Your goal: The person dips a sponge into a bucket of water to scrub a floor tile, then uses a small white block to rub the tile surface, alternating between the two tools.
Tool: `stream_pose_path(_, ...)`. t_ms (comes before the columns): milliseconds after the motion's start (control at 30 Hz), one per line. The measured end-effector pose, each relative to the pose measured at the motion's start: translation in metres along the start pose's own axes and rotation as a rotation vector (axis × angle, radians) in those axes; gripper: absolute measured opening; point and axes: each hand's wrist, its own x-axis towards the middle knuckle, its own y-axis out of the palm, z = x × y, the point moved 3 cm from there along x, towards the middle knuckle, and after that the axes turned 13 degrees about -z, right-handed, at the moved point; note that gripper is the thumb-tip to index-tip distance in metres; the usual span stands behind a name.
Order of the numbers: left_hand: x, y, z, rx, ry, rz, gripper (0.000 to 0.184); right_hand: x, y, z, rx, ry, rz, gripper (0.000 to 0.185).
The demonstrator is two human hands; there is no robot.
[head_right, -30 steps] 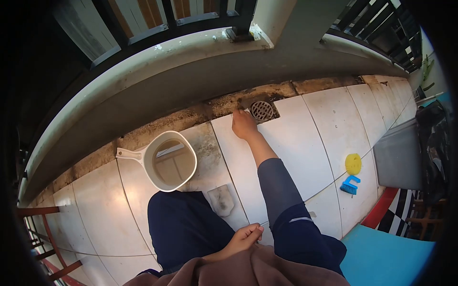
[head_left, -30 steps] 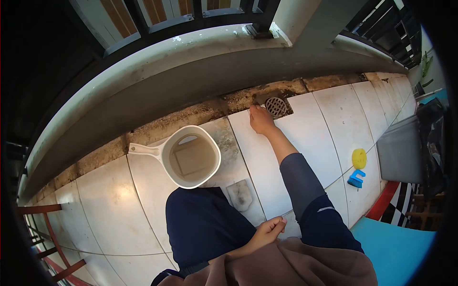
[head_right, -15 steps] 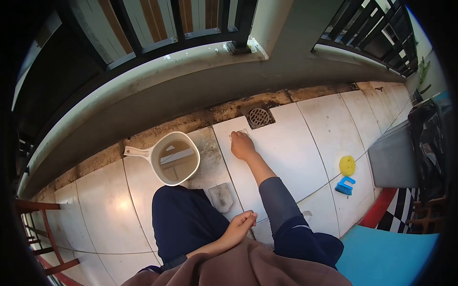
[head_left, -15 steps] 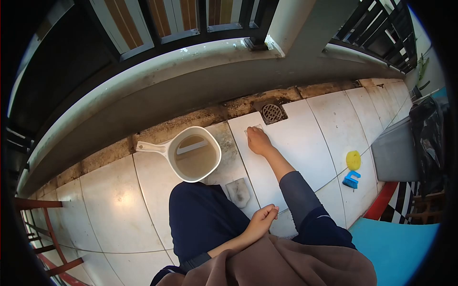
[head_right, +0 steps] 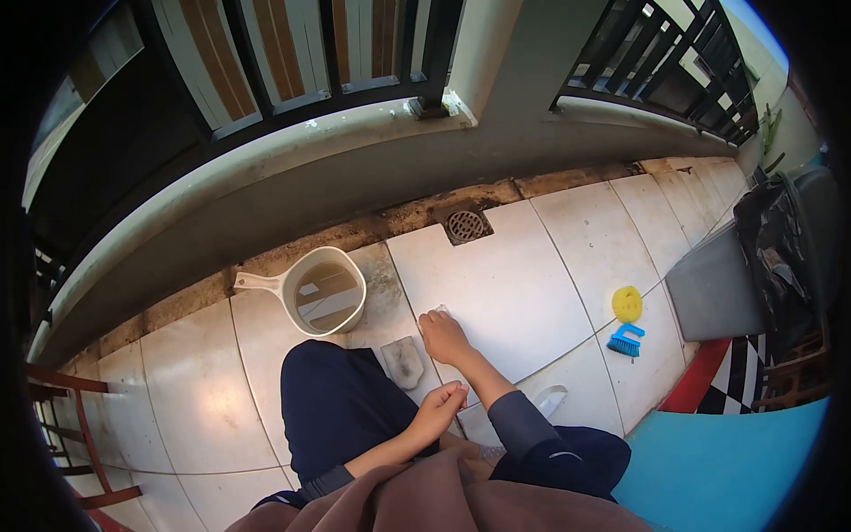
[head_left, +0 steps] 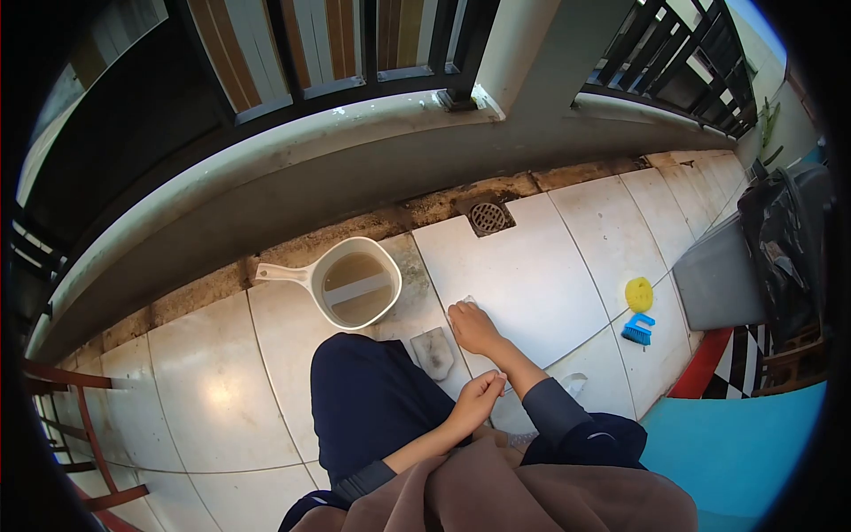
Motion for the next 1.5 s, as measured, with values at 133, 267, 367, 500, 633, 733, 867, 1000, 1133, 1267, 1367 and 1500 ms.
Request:
stream_pose_path(133,-0.003,0.001,0.0,0.027,-0.099,0.04,0.033,0.045,0.009,-0.008,-0.022,0.012,-0.017,0.009)
stream_pose_path(267,-0.004,0.004,0.005,-0.044,-0.131,0.033,0.033,0.102,0.017,-0.019,-0.033,0.036,-0.034,0.01)
stream_pose_path(367,-0.002,0.004,0.016,-0.077,-0.136,0.02,0.033,0.139,0.023,-0.03,-0.022,0.085,-0.032,0.011)
stream_pose_path(500,-0.003,0.003,0.009,-0.068,-0.22,0.029,0.032,0.178,0.023,-0.046,-0.052,0.105,-0.016,0.013)
stream_pose_path(633,-0.004,-0.001,0.002,-0.09,-0.21,-0.026,0.033,0.197,0.023,-0.062,-0.037,0.114,-0.026,0.015)
stream_pose_path(733,0.0,-0.007,-0.003,-0.121,-0.178,-0.071,0.033,0.194,0.018,-0.064,-0.045,0.14,-0.028,0.015)
stream_pose_path(867,0.002,-0.01,0.004,-0.119,-0.11,-0.114,0.033,0.171,0.01,-0.075,-0.093,0.168,0.008,0.013)
stream_pose_path(1000,0.003,-0.007,-0.003,-0.079,-0.099,-0.06,0.032,0.108,-0.003,-0.066,-0.051,0.171,-0.009,0.012)
stream_pose_path(1133,0.002,0.0,-0.008,-0.087,-0.004,-0.067,0.031,0.03,-0.018,-0.035,0.004,0.123,-0.033,0.009)
stream_pose_path(1267,-0.001,-0.008,0.001,-0.092,-0.004,-0.094,0.032,-0.049,-0.016,-0.007,0.058,0.03,-0.059,0.008)
stream_pose_path(1367,-0.004,-0.007,-0.001,-0.101,-0.023,-0.104,0.032,-0.073,-0.015,0.005,0.049,0.042,-0.003,0.007)
stream_pose_path(1500,-0.005,-0.003,-0.004,-0.097,-0.012,-0.091,0.033,-0.051,-0.011,0.006,0.038,-0.008,-0.045,0.006)
